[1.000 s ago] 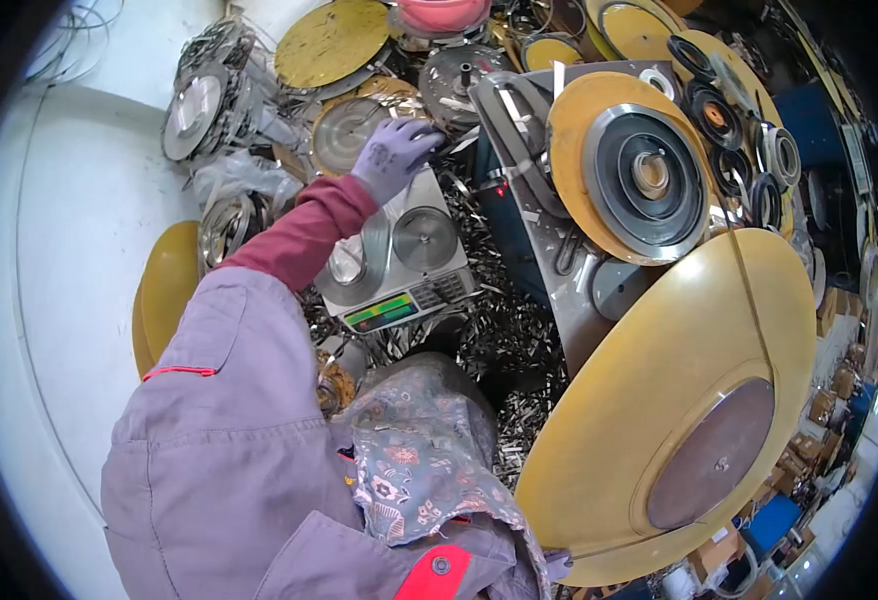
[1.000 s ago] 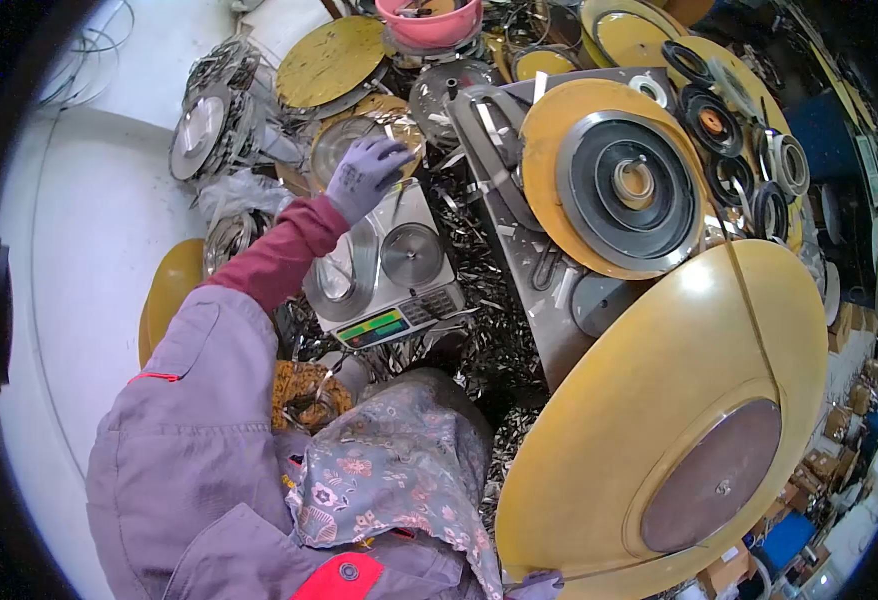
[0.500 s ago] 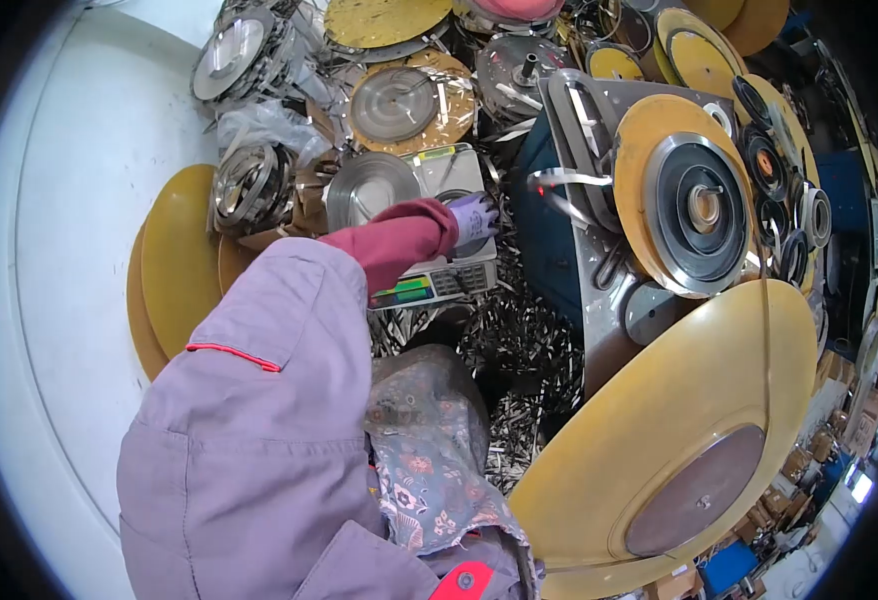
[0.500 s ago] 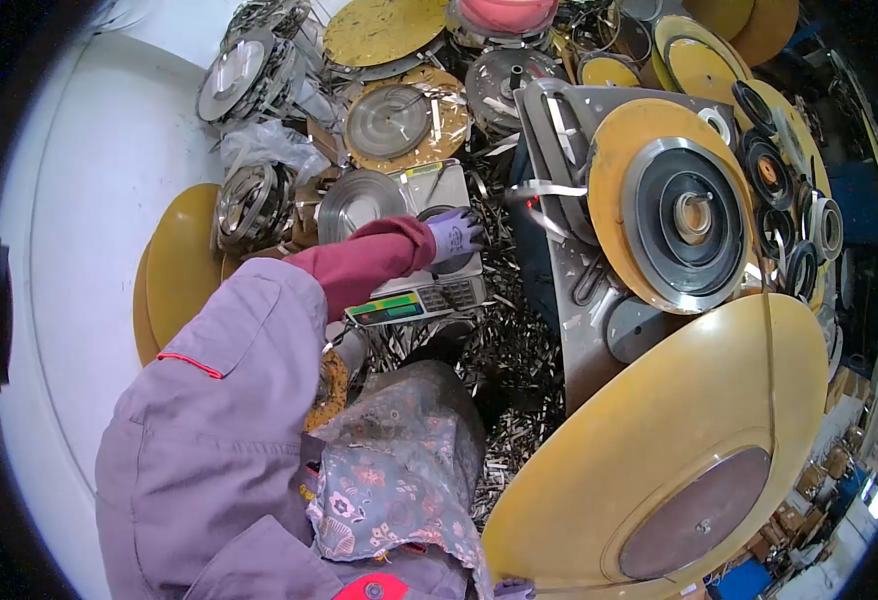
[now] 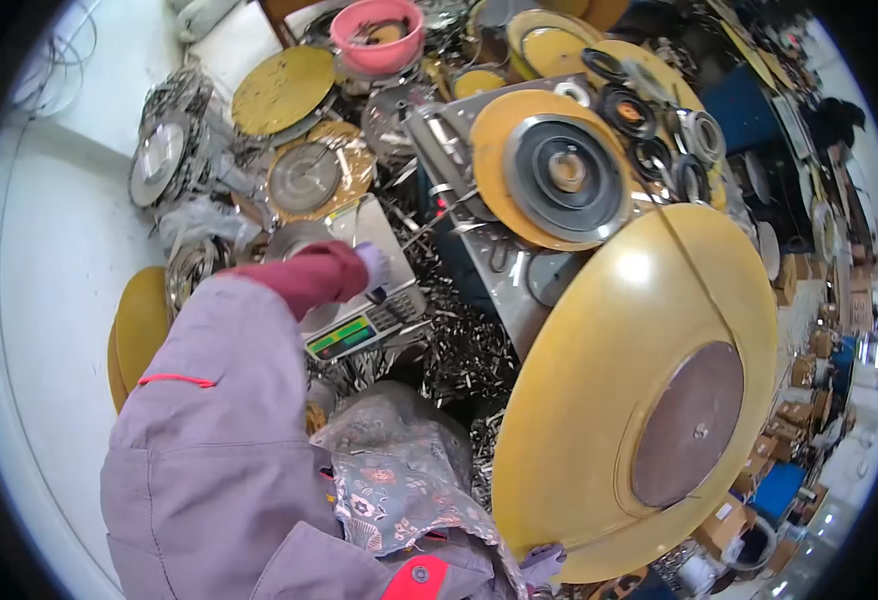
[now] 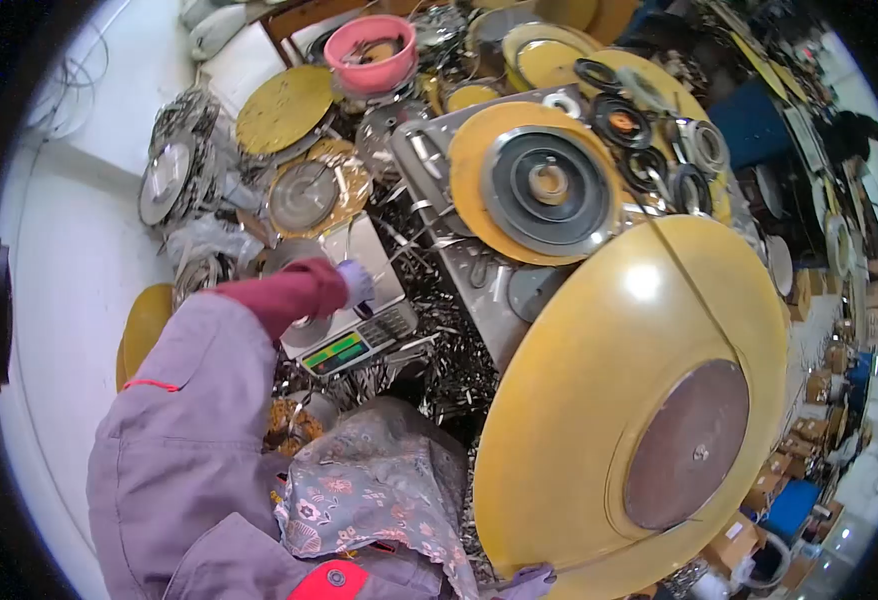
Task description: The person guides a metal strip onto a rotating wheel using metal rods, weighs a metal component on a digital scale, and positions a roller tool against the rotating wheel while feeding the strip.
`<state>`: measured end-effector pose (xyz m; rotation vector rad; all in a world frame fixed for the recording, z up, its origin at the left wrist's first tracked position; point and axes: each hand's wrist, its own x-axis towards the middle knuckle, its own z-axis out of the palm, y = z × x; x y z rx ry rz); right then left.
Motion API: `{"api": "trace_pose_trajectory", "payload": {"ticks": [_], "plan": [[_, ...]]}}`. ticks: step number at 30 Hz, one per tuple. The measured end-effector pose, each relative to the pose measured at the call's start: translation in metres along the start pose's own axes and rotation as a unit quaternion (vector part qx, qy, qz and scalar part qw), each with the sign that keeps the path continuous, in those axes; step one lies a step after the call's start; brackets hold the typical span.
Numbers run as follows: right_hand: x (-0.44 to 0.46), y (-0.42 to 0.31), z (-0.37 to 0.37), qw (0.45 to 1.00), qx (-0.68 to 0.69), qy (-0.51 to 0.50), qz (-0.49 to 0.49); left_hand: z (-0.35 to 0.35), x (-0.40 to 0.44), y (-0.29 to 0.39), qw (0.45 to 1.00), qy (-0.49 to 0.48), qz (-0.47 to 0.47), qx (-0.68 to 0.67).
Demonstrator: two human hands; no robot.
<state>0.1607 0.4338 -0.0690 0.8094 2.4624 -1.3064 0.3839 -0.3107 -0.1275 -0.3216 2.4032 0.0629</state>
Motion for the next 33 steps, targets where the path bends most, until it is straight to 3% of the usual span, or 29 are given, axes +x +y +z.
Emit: {"api": "trace_pose_trajectory", "payload": {"ticks": [3, 6, 8, 10, 12, 14, 17, 20, 23, 25, 26, 29, 31, 33], "plan": [[-0.072, -0.067, 0.043, 0.999, 0.037, 0.019, 0.01, -0.087, -0.078, 0.021, 0.983, 0.056, -0.061, -0.166], [-0.045, -0.034, 0.028, 0.998, 0.055, 0.007, -0.023, -0.141, -0.128, 0.047, 0.895, 0.083, -0.152, -0.412], [-0.069, -0.057, 0.027, 0.997, 0.073, 0.027, -0.019, -0.148, -0.136, 0.078, 0.768, 0.124, -0.148, -0.611], [-0.087, -0.071, 0.017, 0.994, 0.096, 0.054, -0.014, -0.151, -0.122, 0.126, 0.597, 0.202, -0.109, -0.769], [-0.081, -0.066, -0.002, 0.991, 0.101, 0.069, -0.051, -0.192, -0.11, 0.183, 0.446, 0.188, -0.049, -0.874], [-0.056, -0.047, -0.027, 0.985, 0.111, 0.068, -0.117, -0.21, -0.075, 0.233, 0.344, 0.189, 0.017, -0.92], [-0.07, -0.094, -0.039, 0.99, 0.104, 0.013, -0.096, -0.2, 0.006, 0.289, 0.416, 0.182, -0.05, -0.89], [-0.065, -0.105, -0.042, 0.971, 0.052, -0.081, -0.221, -0.181, 0.074, 0.318, 0.529, 0.225, -0.132, -0.807], [-0.059, -0.108, -0.024, 0.911, -0.049, -0.143, -0.384, -0.17, 0.055, 0.301, 0.507, 0.294, -0.17, -0.792], [-0.064, -0.103, -0.011, 0.902, -0.062, -0.179, -0.388, -0.198, -0.013, 0.303, 0.468, 0.279, -0.15, -0.825], [-0.063, -0.106, -0.001, 0.896, -0.065, -0.196, -0.393, -0.202, -0.03, 0.303, 0.545, 0.29, -0.173, -0.767], [-0.07, -0.131, 0.002, 0.793, -0.338, -0.239, -0.448, -0.168, -0.049, 0.312, 0.557, 0.247, -0.177, -0.773], [-0.055, -0.126, 0.012, 0.797, -0.239, -0.234, -0.503, -0.145, -0.061, 0.325, 0.575, 0.237, -0.182, -0.761], [-0.053, -0.128, 0.013, 0.807, -0.165, -0.224, -0.521, -0.127, -0.074, 0.339, 0.54, 0.212, -0.177, -0.795]]}}
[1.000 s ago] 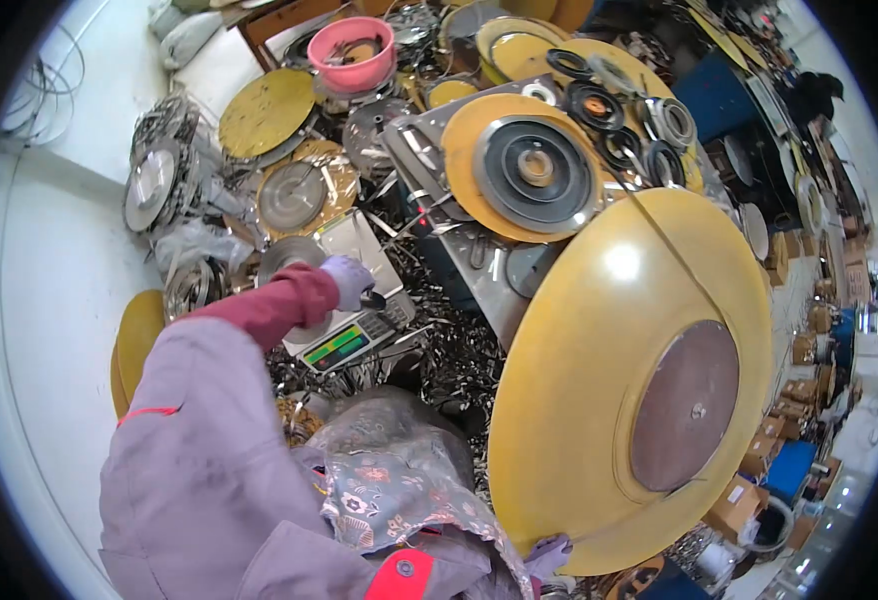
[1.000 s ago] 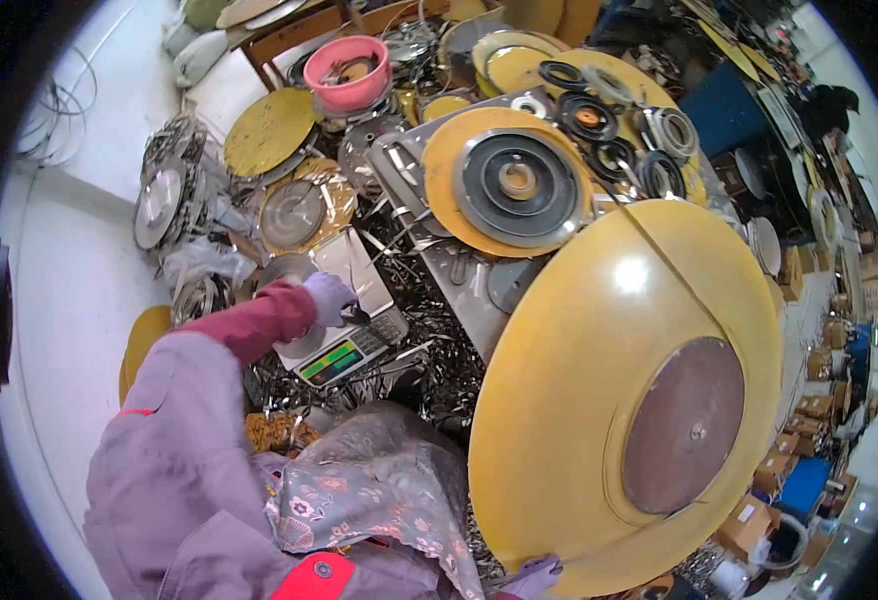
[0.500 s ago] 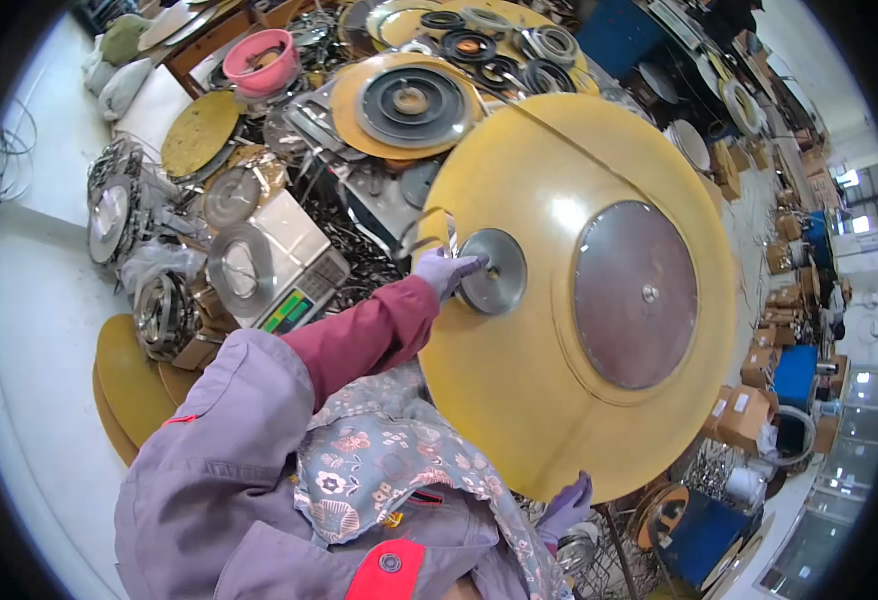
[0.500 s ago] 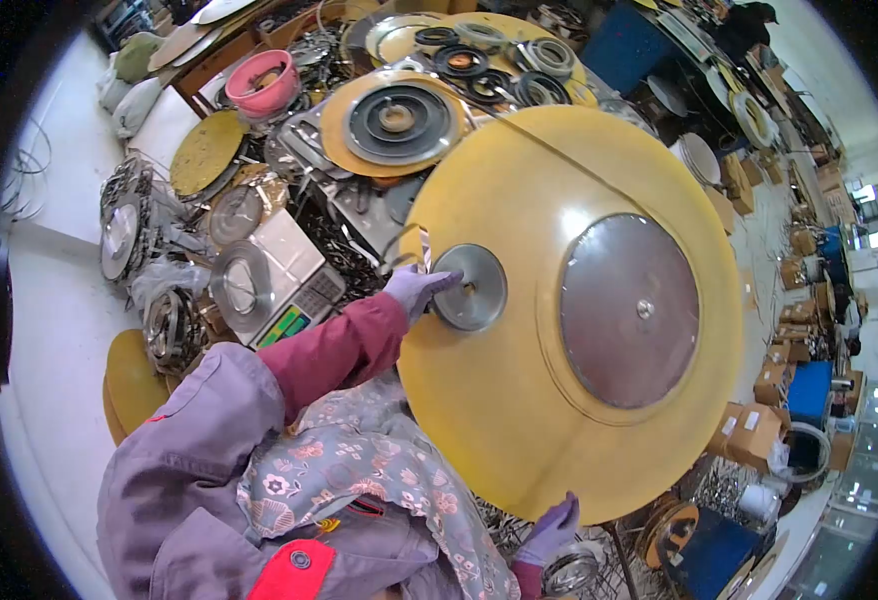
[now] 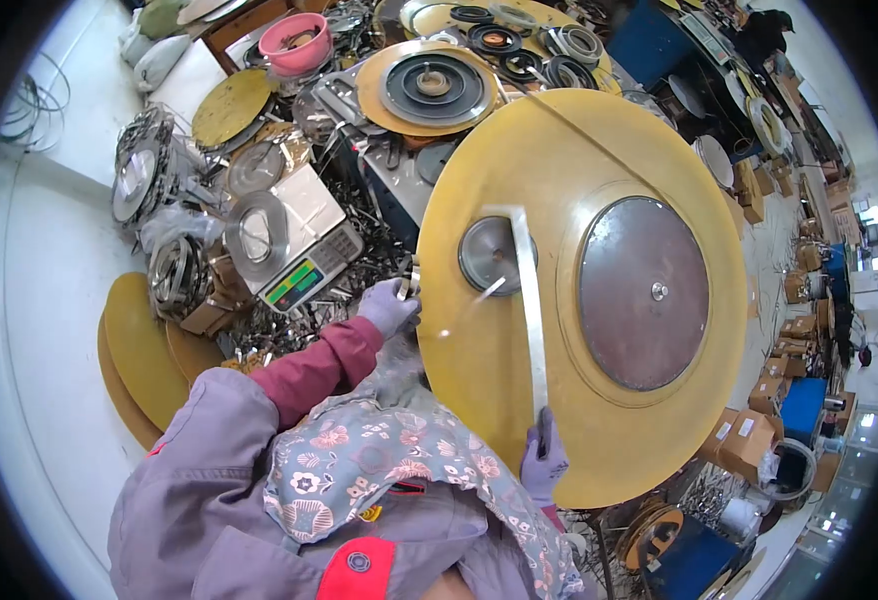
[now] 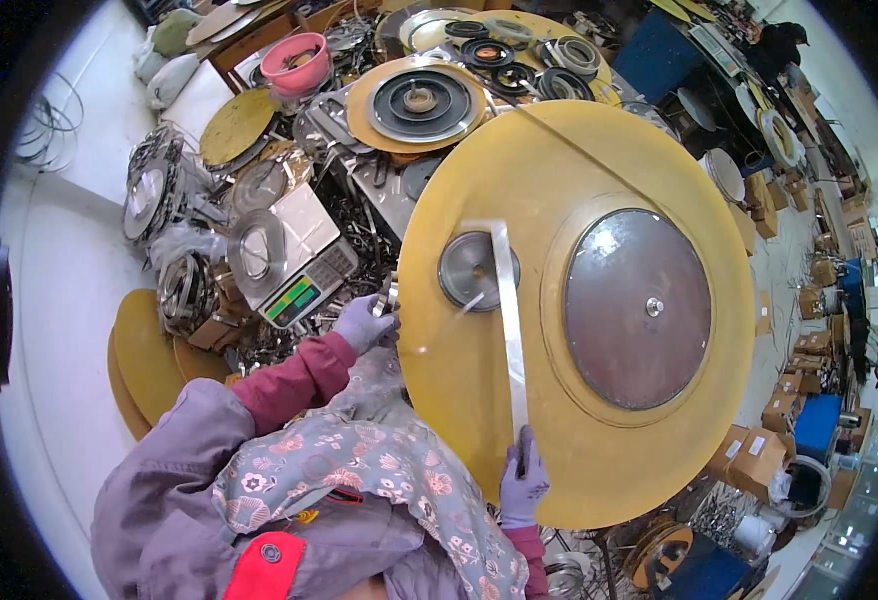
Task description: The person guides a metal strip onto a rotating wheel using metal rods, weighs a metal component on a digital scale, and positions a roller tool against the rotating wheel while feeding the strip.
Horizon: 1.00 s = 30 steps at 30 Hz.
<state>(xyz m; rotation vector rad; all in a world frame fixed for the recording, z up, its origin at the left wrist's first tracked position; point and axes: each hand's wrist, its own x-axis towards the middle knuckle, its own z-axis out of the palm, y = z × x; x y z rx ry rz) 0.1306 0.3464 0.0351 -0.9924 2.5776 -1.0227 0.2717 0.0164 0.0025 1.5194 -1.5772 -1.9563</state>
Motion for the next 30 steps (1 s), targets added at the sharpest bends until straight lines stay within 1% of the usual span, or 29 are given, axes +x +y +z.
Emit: {"api": "trace_pose_trajectory", "payload": {"ticks": [3, 6, 7, 8, 9, 10, 11, 12, 14, 15, 18, 20, 21, 24, 25, 27, 28, 29, 30], "plan": [[-0.002, -0.005, -0.003, 1.0, -0.007, -0.017, -0.009, -0.003, -0.013, -0.024, 0.993, -0.042, -0.028, -0.111], [0.001, 0.007, -0.002, 0.994, -0.076, -0.07, -0.026, -0.024, -0.008, -0.051, 0.999, 0.035, 0.003, -0.004], [0.005, 0.006, -0.001, 0.997, -0.046, -0.047, -0.042, -0.035, -0.015, -0.049, 0.994, 0.061, -0.032, -0.084], [0.003, 0.003, -0.002, 0.998, -0.017, -0.024, -0.053, -0.053, -0.011, -0.067, 0.993, 0.11, -0.009, -0.04], [0.003, 0.001, -0.002, 0.998, 0.013, 0.001, -0.064, -0.077, -0.003, -0.099, 0.984, 0.167, -0.052, 0.023], [0.002, 0.0, -0.004, 0.997, -0.022, -0.035, -0.064, -0.097, -0.011, -0.117, 0.95, 0.226, -0.008, 0.217], [0.002, 0.003, -0.003, 0.994, -0.057, -0.071, -0.065, -0.112, -0.025, -0.105, 0.955, 0.188, -0.105, 0.204], [-0.001, 0.002, -0.004, 0.988, -0.093, -0.106, -0.063, -0.121, -0.029, -0.111, 0.889, 0.231, -0.222, 0.327], [-0.001, 0.003, -0.007, 0.987, -0.104, -0.102, -0.065, -0.131, -0.045, -0.122, 0.85, 0.268, -0.236, 0.387], [0.002, 0.002, -0.006, 0.987, -0.108, -0.1, -0.069, -0.137, -0.047, -0.128, 0.857, 0.267, -0.226, 0.379], [0.008, -0.008, -0.007, 0.99, -0.074, -0.032, -0.114, -0.141, -0.044, -0.146, 0.877, 0.253, -0.193, 0.359], [0.004, 0.004, -0.002, 0.982, -0.142, -0.109, -0.06, -0.128, -0.042, -0.146, 0.892, 0.246, -0.169, 0.34], [0.004, 0.009, -0.001, 0.973, -0.176, -0.149, -0.034, -0.121, -0.039, -0.145, 0.891, 0.237, -0.133, 0.363], [0.01, 0.0, -0.015, 0.986, -0.116, -0.066, -0.099, -0.098, -0.049, -0.111, 0.92, 0.197, -0.092, 0.326], [0.009, 0.007, -0.018, 0.995, -0.071, 0.001, -0.069, -0.095, -0.043, -0.126, 0.911, 0.223, -0.049, 0.342], [0.014, 0.031, -0.027, 0.99, 0.02, 0.14, -0.009, -0.093, -0.046, -0.128, 0.916, 0.212, -0.039, 0.337], [0.015, 0.055, -0.039, 0.98, 0.014, 0.194, 0.044, -0.092, -0.047, -0.128, 0.919, 0.209, -0.035, 0.333], [0.014, 0.077, -0.052, 0.964, 0.009, 0.246, 0.098, -0.092, -0.051, -0.127, 0.92, 0.203, -0.05, 0.33], [0.014, 0.075, -0.068, 0.945, -0.016, 0.271, 0.182, -0.093, -0.056, -0.128, 0.922, 0.199, -0.062, 0.327]]}}
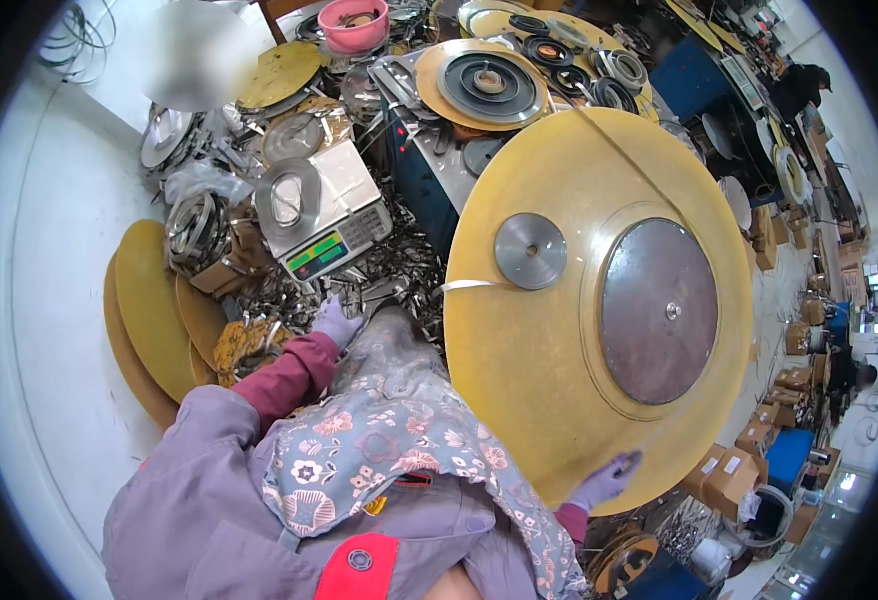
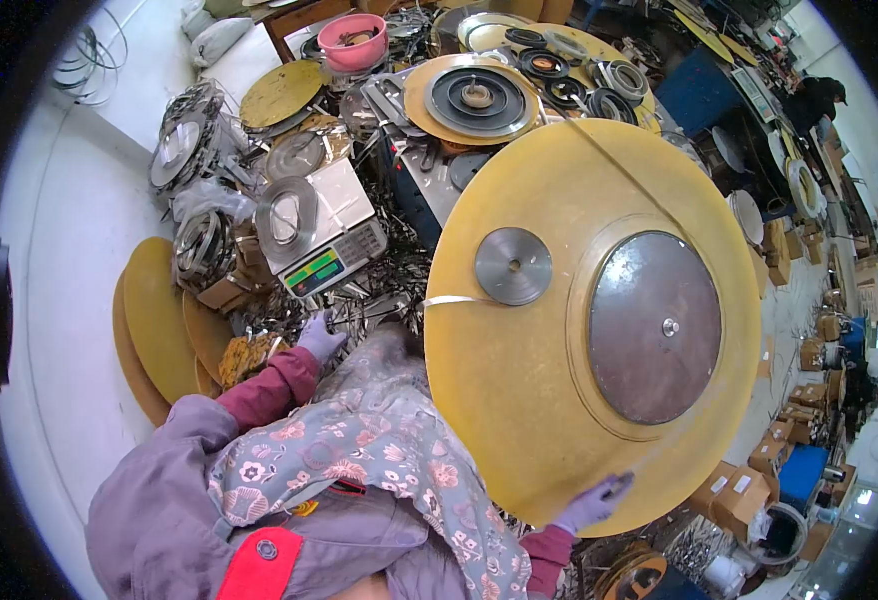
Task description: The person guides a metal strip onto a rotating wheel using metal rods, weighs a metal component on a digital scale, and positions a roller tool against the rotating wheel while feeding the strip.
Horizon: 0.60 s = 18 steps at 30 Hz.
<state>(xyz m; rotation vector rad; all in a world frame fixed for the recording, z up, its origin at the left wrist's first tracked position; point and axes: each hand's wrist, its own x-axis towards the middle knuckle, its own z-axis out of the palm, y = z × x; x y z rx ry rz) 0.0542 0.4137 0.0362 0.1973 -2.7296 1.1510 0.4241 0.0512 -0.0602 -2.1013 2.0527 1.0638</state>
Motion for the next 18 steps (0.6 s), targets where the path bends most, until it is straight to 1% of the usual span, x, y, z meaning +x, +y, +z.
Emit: {"api": "trace_pose_trajectory", "payload": {"ticks": [1, 4, 6, 7, 8, 9, 10, 11, 12, 13, 14, 16, 18], "plan": [[0.009, -0.005, -0.01, 0.996, -0.04, 0.035, 0.076, -0.001, -0.002, -0.001, 1.0, -0.007, -0.007, -0.002], [0.045, 0.08, -0.014, 0.978, -0.14, 0.033, 0.148, 0.007, -0.003, -0.006, 1.0, -0.006, -0.006, 0.023], [0.061, 0.105, -0.019, 0.974, -0.205, -0.044, 0.084, 0.016, -0.002, -0.015, 0.998, -0.018, -0.011, 0.052], [0.064, 0.112, -0.012, 0.967, -0.231, -0.092, 0.045, 0.006, -0.012, -0.001, 0.999, -0.012, 0.014, 0.04], [0.065, 0.108, -0.017, 0.985, -0.131, -0.111, 0.007, 0.004, -0.016, 0.003, 0.998, -0.016, 0.032, 0.052], [0.06, 0.117, -0.018, 0.997, -0.066, -0.043, 0.013, 0.005, -0.018, 0.003, 0.998, -0.003, 0.022, 0.052], [0.07, 0.155, -0.032, 0.992, -0.126, -0.015, -0.023, 0.007, -0.02, 0.003, 0.999, 0.013, -0.001, 0.046], [0.074, 0.183, -0.055, 0.963, -0.224, 0.006, 0.153, 0.001, -0.021, 0.004, 1.0, -0.003, -0.006, 0.011], [0.068, 0.229, -0.072, 0.988, 0.141, 0.02, 0.06, -0.002, -0.022, 0.0, 1.0, 0.001, -0.014, 0.012], [0.053, 0.231, -0.077, 0.992, 0.028, 0.044, 0.115, -0.003, -0.023, -0.004, 1.0, 0.003, -0.02, 0.013], [0.035, 0.225, -0.076, 0.988, -0.026, 0.047, 0.148, -0.003, -0.024, -0.008, 1.0, 0.005, -0.024, 0.014], [0.011, 0.217, -0.071, 0.984, -0.041, 0.043, 0.169, -0.001, -0.028, -0.022, 0.998, -0.008, -0.062, 0.016], [-0.003, 0.211, -0.066, 0.982, -0.038, 0.033, 0.181, -0.004, -0.038, -0.021, 0.995, -0.017, -0.088, 0.032]]}}
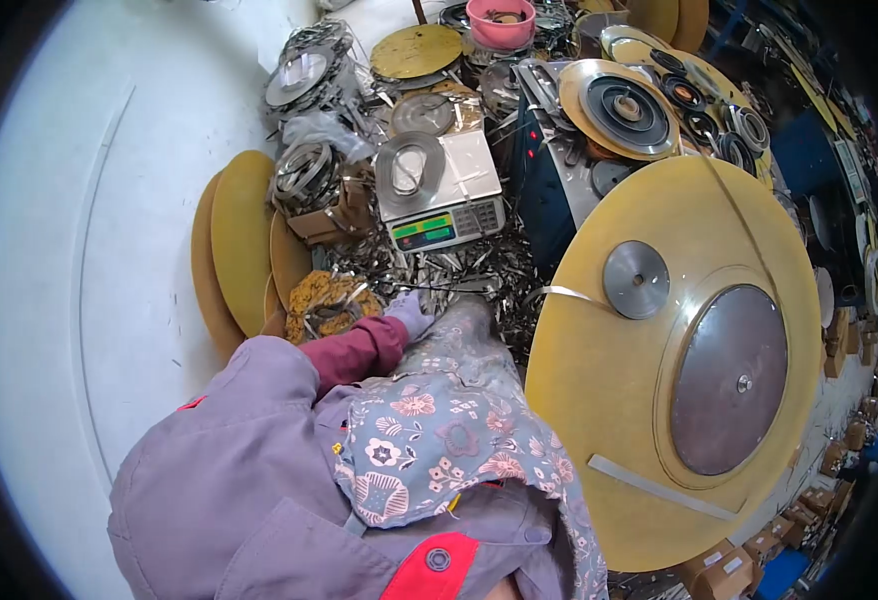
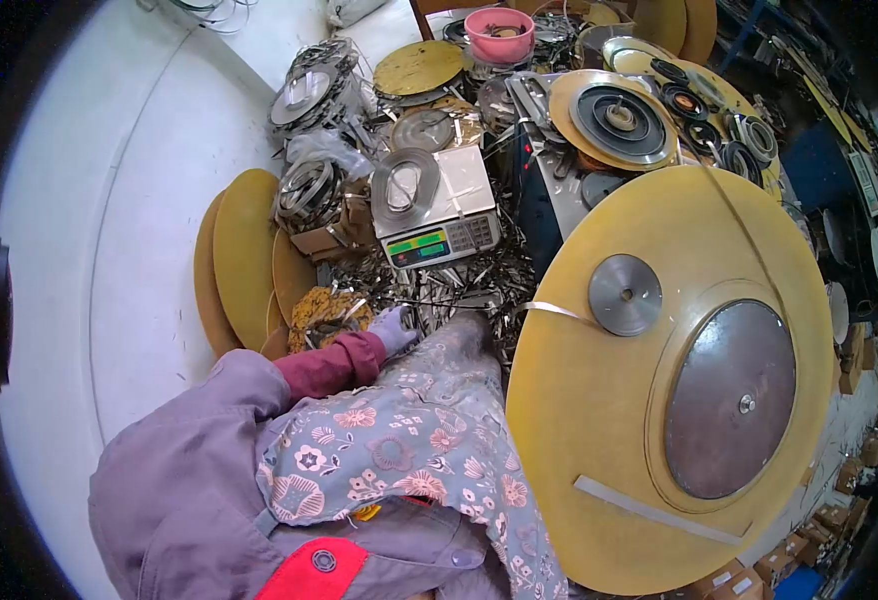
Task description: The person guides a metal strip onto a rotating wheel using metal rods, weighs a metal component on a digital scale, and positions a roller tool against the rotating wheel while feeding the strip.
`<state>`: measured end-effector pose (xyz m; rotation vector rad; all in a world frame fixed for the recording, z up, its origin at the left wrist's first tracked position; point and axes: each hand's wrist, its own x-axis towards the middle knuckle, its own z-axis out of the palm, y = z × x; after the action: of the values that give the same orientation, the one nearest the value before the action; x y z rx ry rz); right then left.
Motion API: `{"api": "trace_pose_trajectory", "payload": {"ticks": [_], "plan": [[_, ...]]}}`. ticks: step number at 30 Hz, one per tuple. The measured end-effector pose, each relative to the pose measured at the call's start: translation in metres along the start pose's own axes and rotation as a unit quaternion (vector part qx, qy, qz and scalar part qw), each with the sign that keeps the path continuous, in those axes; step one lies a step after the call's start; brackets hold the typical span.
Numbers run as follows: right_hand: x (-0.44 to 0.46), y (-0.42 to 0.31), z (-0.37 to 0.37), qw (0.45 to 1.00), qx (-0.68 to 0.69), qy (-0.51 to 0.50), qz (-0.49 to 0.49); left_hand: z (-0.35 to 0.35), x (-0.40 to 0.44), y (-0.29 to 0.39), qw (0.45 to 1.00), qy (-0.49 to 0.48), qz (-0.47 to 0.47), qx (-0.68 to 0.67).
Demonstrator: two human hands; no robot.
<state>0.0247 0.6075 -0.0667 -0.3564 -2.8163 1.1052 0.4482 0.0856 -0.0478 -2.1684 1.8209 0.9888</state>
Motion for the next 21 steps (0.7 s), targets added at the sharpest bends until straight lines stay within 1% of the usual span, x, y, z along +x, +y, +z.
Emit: {"api": "trace_pose_trajectory", "payload": {"ticks": [4, 8, 10, 12, 15, 17, 19, 21], "plan": [[-0.022, 0.002, 0.008, 0.999, 0.01, -0.01, 0.03, 0.008, -0.004, -0.006, 0.998, -0.021, 0.033, 0.057], [-0.044, 0.007, 0.015, 0.997, 0.041, -0.009, 0.061, 0.005, 0.005, 0.001, 0.993, -0.003, 0.064, 0.099], [-0.059, 0.008, 0.015, 0.995, 0.06, 0.003, 0.083, 0.0, 0.016, 0.0, 0.991, -0.03, 0.109, 0.064], [-0.074, 0.01, 0.015, 0.991, 0.08, 0.019, 0.105, -0.005, 0.02, 0.002, 0.987, 0.001, 0.134, 0.084], [-0.095, 0.015, 0.011, 0.985, 0.097, 0.03, 0.137, -0.025, 0.014, 0.025, 0.987, -0.041, 0.134, 0.074], [-0.112, 0.018, 0.005, 0.981, 0.106, 0.037, 0.158, -0.025, 0.027, 0.029, 0.982, -0.028, 0.171, 0.075], [-0.131, 0.019, 0.001, 0.976, 0.115, 0.05, 0.177, -0.033, 0.034, 0.052, 0.974, -0.014, 0.204, 0.092], [-0.152, 0.019, -0.004, 0.97, 0.124, 0.066, 0.196, -0.035, 0.049, 0.076, 0.966, -0.004, 0.247, 0.072]]}}
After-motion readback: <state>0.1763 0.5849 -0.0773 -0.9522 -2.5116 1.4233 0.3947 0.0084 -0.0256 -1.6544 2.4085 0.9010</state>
